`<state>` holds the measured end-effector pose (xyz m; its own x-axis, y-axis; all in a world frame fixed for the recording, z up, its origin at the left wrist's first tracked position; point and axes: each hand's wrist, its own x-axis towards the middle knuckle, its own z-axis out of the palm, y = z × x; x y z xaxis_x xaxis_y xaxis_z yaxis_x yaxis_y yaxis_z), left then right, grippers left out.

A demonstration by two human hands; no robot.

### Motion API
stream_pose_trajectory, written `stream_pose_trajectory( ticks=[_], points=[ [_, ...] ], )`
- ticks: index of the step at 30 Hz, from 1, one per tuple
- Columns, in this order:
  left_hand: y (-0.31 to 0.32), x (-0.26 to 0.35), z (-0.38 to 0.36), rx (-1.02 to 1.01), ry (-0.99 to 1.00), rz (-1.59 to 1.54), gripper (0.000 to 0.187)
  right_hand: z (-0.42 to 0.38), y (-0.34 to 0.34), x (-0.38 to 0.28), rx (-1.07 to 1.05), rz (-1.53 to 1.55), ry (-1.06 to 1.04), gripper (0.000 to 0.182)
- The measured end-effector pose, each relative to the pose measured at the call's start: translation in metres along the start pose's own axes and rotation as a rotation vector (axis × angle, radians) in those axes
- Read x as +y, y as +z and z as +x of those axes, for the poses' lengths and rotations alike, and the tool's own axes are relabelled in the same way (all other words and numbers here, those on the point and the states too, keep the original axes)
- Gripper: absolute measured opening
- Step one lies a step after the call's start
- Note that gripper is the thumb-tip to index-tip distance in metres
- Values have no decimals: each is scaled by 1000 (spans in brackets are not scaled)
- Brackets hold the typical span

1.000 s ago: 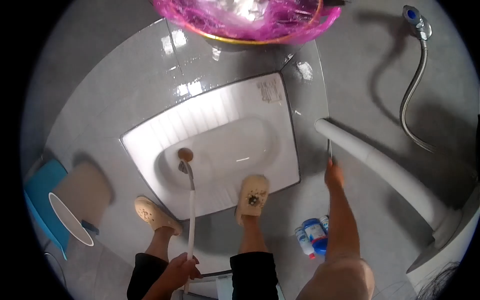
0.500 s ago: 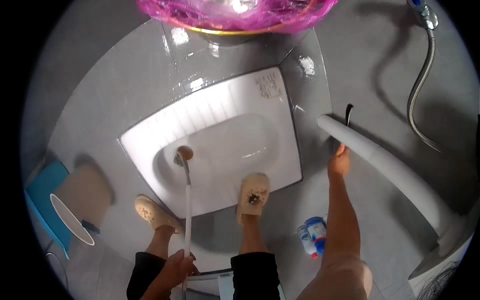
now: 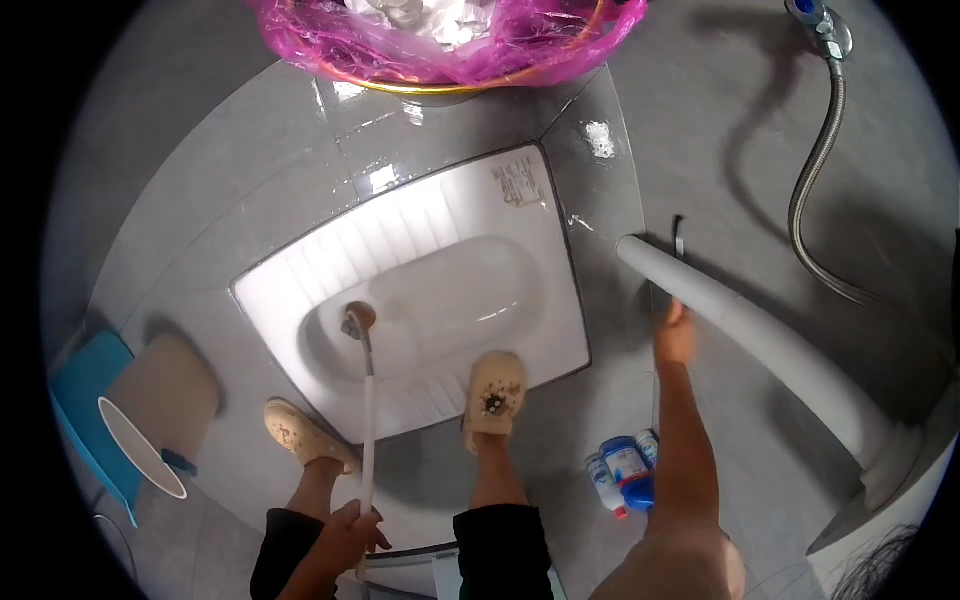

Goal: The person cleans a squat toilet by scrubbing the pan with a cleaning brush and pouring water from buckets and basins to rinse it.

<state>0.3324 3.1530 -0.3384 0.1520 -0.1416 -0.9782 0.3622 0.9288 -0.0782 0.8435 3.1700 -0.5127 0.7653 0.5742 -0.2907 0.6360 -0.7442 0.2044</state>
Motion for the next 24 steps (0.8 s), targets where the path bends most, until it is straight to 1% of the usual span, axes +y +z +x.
stream_pose_trajectory(
  ticks=[2,3,4,6,7,8,10,11,12,13,14,15,17,18,19,20,21,22,23,24],
  points=[
    [4,10,-6,45,-4,51,21,-8,-30,8,123,363,67,51],
    [5,8,-4,48,3,48,21,-5,-12,14,173,330,60,47],
    [4,5,-3,28,8,28,21,-2,-1,14,178,336,58,47],
    [-2,-3,-4,11,8,15,22,-5,9,8,31,-162,-9,38],
    [-5,-7,-3,16,26,-6,22,-1,5,10,40,-94,21,38],
    [-5,-10,-2,18,39,-33,23,4,-1,15,40,-95,18,38],
    [-5,-9,-3,10,45,-7,23,5,-16,31,71,299,60,47],
    [-5,-8,-3,11,68,15,24,-6,-24,13,138,231,97,54],
    [-5,-6,-1,16,81,9,24,-4,-11,9,146,240,87,54],
    [-5,-4,-3,4,53,-9,24,-3,11,11,-38,68,57,55],
    [-5,-3,-7,-12,21,-25,24,-8,15,6,-224,-109,29,56],
    [-6,-3,-9,-13,25,-24,24,-11,8,1,-293,-96,115,58],
    [-1,-4,-13,-32,49,-20,23,-23,12,11,-497,-34,159,57],
    [2,-7,-16,-50,52,-23,23,-43,6,20,-536,32,191,57],
    [7,-9,-16,-61,81,-12,20,-62,12,38,-534,28,173,56],
    [10,-7,-16,-69,120,-4,17,-83,-1,37,-574,-23,152,51],
    [14,-4,-19,-68,100,31,18,-104,-14,36,-612,-73,129,48],
    [16,-7,-18,-78,114,23,18,-118,12,69,-576,-121,-111,46],
    [17,-13,-13,-125,116,0,19,-137,-55,12,-587,-72,56,41],
    [20,-18,-11,-166,115,-20,20,-145,-74,-4,-576,-130,17,34]
  ],
)
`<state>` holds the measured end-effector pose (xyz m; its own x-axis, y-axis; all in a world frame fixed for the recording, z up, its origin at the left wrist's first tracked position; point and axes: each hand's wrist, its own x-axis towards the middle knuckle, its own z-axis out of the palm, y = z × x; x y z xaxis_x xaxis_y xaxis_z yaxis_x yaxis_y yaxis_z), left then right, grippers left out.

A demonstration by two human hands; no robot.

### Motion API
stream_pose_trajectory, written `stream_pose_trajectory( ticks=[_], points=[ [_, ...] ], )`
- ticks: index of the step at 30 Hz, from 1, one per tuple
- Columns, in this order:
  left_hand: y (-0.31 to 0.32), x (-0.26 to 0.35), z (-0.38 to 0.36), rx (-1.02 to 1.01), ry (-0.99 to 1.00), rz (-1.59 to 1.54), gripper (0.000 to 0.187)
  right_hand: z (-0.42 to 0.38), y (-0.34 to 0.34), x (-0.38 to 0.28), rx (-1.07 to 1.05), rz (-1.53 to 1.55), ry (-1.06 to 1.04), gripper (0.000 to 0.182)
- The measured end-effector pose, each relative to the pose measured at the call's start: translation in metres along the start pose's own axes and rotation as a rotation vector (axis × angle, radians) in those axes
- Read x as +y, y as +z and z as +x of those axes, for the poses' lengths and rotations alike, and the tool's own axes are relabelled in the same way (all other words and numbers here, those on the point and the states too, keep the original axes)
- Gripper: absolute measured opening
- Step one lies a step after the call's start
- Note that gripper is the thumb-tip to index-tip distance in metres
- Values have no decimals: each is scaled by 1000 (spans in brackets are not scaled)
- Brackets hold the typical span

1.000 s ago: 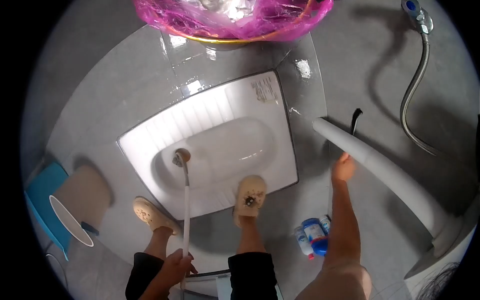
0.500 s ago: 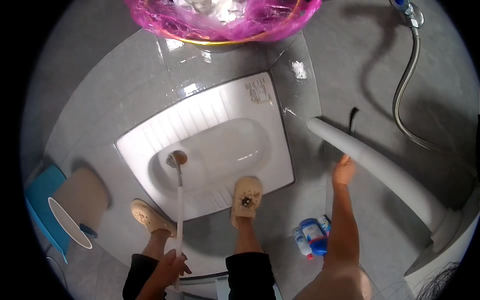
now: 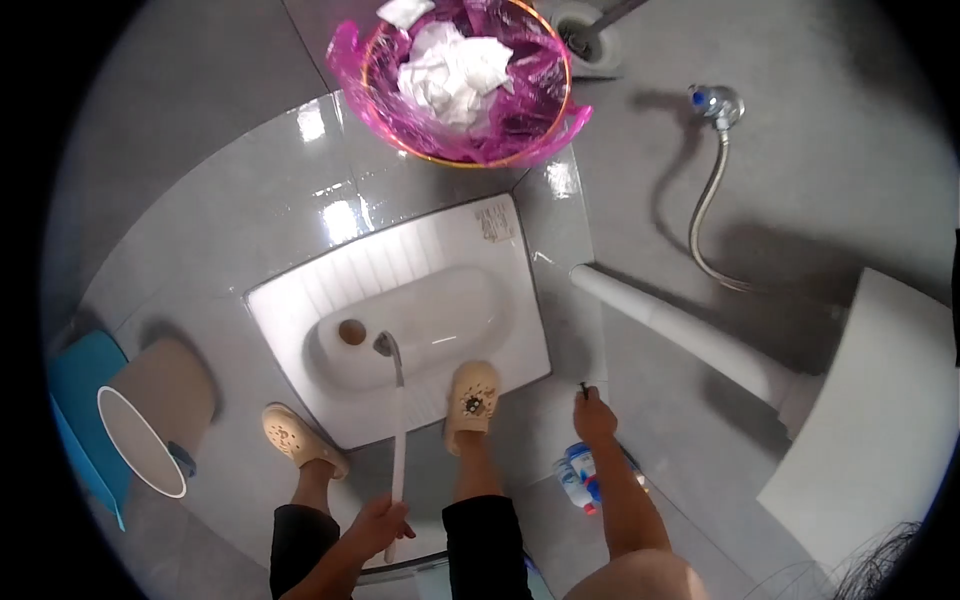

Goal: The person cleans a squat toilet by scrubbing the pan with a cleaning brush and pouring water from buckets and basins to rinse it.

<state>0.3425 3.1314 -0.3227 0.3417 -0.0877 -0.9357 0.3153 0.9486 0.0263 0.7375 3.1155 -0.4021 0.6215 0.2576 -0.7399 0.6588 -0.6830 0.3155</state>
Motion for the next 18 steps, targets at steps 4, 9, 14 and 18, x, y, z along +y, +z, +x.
stream_pose_trajectory(
  ticks=[4,9,14,18],
  points=[
    [7,0,-1,-54,-9,-47,22,-25,-81,-44,362,-79,-385,24],
    [12,-3,4,-43,83,-32,24,-47,-222,-114,801,-396,-559,18],
    [12,-10,16,-31,184,-8,26,-112,-332,-149,953,-680,-549,16],
    [1,-36,11,40,200,107,27,-146,-415,-157,1219,-767,-598,12]
  ],
)
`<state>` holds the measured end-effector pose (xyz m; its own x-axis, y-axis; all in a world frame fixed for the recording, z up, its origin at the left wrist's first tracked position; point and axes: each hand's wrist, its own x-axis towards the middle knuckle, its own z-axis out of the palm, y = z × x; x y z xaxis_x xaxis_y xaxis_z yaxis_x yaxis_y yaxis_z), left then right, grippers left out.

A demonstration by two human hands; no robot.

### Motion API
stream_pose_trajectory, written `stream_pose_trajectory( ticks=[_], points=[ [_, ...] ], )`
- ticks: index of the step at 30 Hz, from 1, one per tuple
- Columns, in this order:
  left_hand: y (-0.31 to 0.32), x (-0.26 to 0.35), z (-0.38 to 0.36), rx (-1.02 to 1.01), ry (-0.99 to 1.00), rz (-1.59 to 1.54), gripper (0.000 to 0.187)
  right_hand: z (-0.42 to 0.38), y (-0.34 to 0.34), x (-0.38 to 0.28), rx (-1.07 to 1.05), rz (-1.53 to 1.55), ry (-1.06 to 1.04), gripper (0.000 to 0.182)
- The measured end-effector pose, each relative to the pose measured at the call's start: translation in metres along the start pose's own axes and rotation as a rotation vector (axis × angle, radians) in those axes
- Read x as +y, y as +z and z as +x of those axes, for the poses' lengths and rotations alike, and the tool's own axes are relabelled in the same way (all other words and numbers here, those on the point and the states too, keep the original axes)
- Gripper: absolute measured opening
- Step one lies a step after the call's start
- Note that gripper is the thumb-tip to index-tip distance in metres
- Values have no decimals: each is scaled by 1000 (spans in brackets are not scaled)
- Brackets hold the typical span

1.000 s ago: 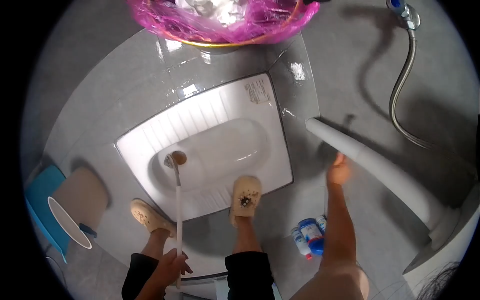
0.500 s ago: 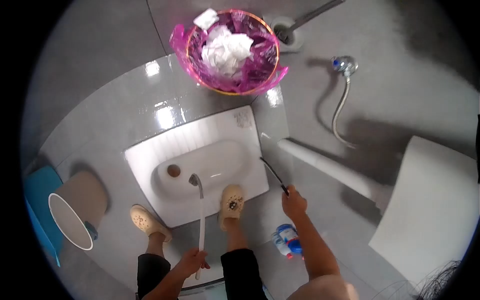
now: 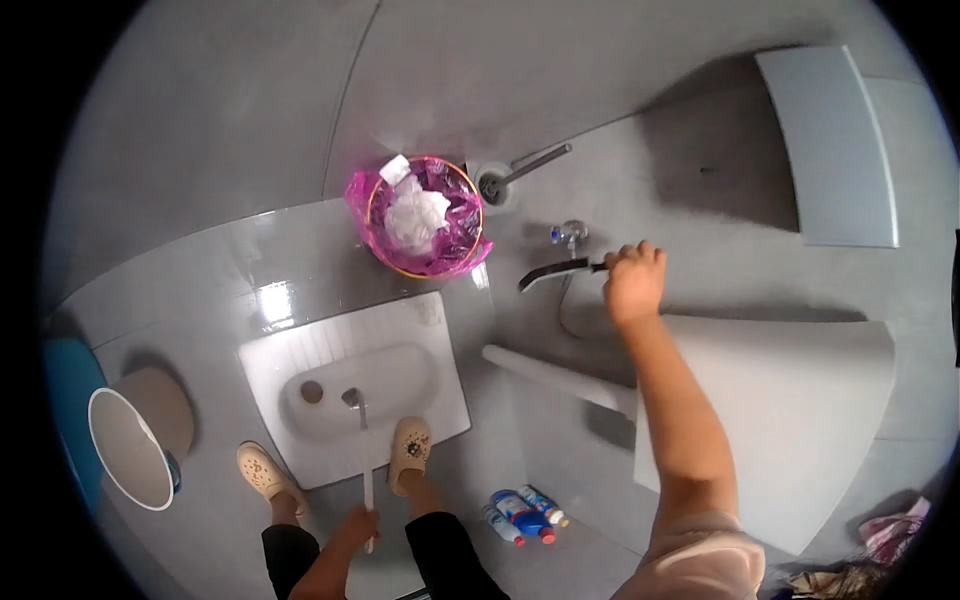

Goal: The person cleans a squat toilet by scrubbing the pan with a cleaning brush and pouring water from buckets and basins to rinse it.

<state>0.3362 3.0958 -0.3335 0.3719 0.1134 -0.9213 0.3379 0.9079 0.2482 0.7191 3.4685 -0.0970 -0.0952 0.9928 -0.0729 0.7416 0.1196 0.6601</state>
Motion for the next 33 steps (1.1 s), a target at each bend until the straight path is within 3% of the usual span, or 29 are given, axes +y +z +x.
stream_pose_trajectory(
  ticks=[2,6,8,11,13,15,18,22,24,33],
  points=[
    [0,-17,-12,26,-53,66,27,27,-10,37,160,-31,-31,11],
    [9,-34,-32,16,-121,-23,25,69,-26,78,197,-95,-128,12],
    [16,-35,-41,62,-177,-108,25,82,-23,85,145,-111,-142,13],
    [19,-36,-60,92,-96,-155,35,97,-14,89,55,-152,-114,14],
    [19,-34,-70,90,-81,-55,36,102,-9,90,24,-182,-125,14],
    [21,-45,-69,87,-109,-69,36,103,-11,89,-139,-341,-95,16],
    [27,-43,-79,89,-150,-125,35,105,19,89,-138,-535,-148,17],
    [32,-46,-79,95,-165,-271,34,88,2,78,-149,-236,-99,16],
    [31,-40,-85,117,-161,-250,34,83,-4,74,-9,-139,-104,14],
    [27,-44,-101,152,-144,-131,36,93,-29,83,-61,-197,-80,17]
  ],
)
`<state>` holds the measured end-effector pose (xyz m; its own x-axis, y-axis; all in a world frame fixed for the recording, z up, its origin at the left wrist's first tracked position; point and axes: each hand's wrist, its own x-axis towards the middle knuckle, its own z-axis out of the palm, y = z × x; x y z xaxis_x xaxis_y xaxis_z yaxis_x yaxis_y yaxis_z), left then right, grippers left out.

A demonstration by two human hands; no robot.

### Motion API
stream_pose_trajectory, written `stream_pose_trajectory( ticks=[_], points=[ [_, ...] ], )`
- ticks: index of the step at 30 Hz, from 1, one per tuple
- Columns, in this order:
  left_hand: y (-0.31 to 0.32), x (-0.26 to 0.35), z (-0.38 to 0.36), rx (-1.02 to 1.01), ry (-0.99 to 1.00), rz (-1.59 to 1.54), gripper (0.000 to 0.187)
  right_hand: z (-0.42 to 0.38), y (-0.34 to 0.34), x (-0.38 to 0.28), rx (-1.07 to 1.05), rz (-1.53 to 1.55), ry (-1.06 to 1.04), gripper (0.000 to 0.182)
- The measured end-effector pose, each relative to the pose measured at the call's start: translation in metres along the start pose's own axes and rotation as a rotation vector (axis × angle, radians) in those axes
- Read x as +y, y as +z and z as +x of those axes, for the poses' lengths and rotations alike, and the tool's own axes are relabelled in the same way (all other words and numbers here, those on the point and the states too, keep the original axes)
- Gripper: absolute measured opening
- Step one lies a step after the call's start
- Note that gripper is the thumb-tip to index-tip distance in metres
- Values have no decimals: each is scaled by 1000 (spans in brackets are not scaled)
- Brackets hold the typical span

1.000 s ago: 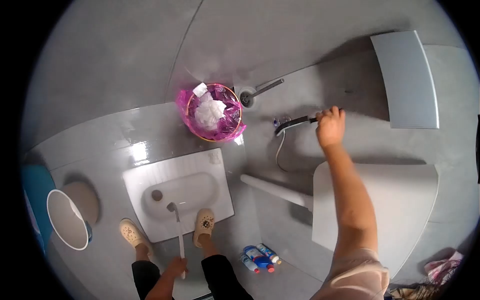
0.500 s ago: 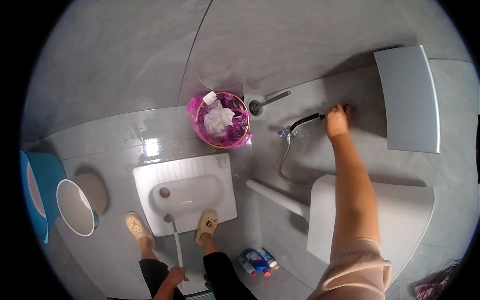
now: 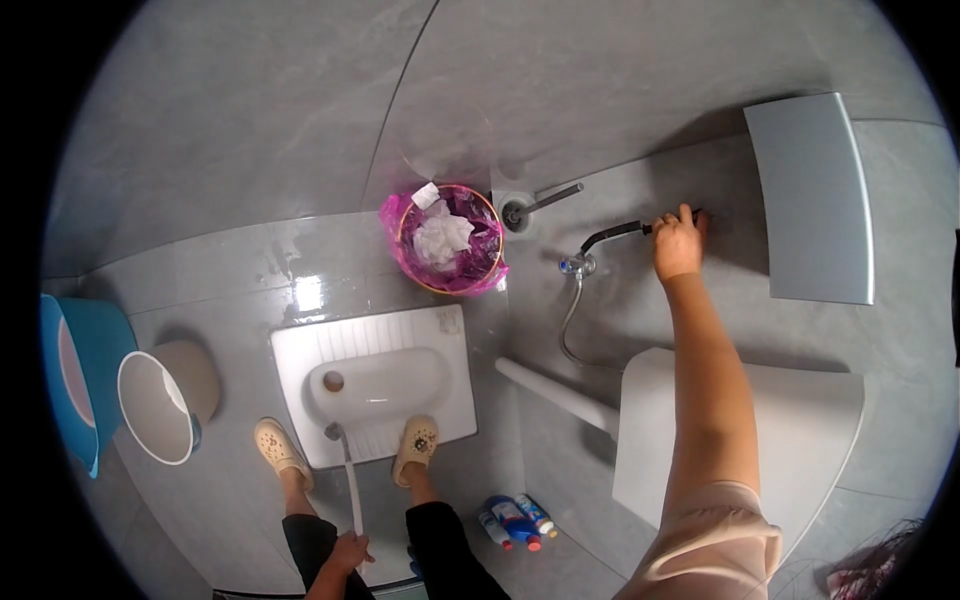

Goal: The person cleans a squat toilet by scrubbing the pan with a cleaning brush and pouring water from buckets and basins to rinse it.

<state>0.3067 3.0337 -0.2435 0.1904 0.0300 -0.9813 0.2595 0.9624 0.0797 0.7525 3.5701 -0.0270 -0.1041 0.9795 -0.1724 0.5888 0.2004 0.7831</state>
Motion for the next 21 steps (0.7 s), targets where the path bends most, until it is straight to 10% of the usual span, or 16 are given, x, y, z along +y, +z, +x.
stream_pose_trajectory(
  ticks=[13,17,21],
  points=[
    [13,-17,10,-12,-24,-49,38,9,52,0,-210,-265,-15,28],
    [17,2,-3,-13,9,-23,39,-22,15,-45,212,49,-80,38],
    [21,-5,11,15,-19,-16,35,-116,-4,-172,-159,838,-105,24]
  ],
)
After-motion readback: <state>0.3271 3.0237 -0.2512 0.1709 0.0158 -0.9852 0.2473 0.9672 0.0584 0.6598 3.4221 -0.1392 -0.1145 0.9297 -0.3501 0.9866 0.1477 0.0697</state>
